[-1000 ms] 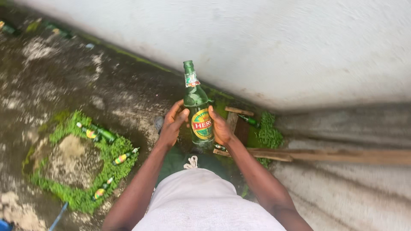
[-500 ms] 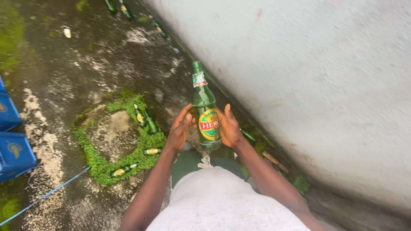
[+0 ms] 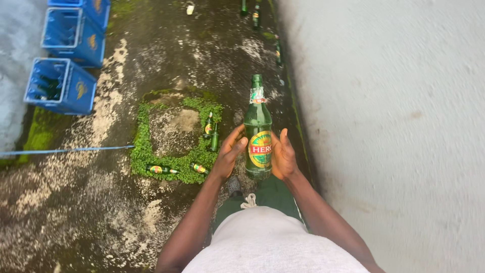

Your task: The person picks up glass bottles from the ground and places them into plastic crates.

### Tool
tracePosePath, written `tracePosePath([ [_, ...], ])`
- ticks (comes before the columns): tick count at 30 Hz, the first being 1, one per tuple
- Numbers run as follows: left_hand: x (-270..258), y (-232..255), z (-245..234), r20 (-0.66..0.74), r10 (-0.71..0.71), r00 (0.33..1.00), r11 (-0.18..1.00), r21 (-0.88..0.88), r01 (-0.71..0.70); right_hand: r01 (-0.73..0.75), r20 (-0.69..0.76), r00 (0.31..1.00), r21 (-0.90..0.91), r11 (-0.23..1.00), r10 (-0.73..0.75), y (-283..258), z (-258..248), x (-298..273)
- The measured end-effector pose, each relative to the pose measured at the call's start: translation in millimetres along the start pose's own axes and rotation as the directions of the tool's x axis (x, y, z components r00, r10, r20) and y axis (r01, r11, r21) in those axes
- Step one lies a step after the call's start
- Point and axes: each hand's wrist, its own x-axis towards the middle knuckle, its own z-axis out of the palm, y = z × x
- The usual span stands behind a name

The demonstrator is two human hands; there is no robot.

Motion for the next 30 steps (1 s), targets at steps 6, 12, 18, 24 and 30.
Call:
tracePosePath([
  [6, 45, -10, -14, -0.115, 0.049, 0.992, 0.998, 0.045, -0.044, -0.079, 0.063, 0.995, -0.018, 0.997, 0.080, -19, -28, 51],
  [12, 131, -13, 6, -0.194, 0.042, 0.980, 0.999, 0.024, -0.038, -0.098, 0.101, 0.989, -0.086, 0.991, 0.107, -84, -73, 108],
  [18, 195, -9, 35, -0.287, 0.094, 0.953, 0.995, 0.051, -0.083, -0.113, 0.127, 0.982, -0.194, 0.975, 0.139, -146, -105, 160],
  [24, 217, -2, 37, -0.413, 0.085, 0.907, 0.990, -0.070, -0.125, -0.161, 0.205, 0.955, -0.258, 0.953, 0.216, -161, -104, 199],
  [30, 236, 2, 2, -0.494, 0.006, 0.869, 0.997, -0.066, -0.045, -0.311, 0.278, 0.896, -0.160, 0.937, 0.345, -155, -104, 248],
])
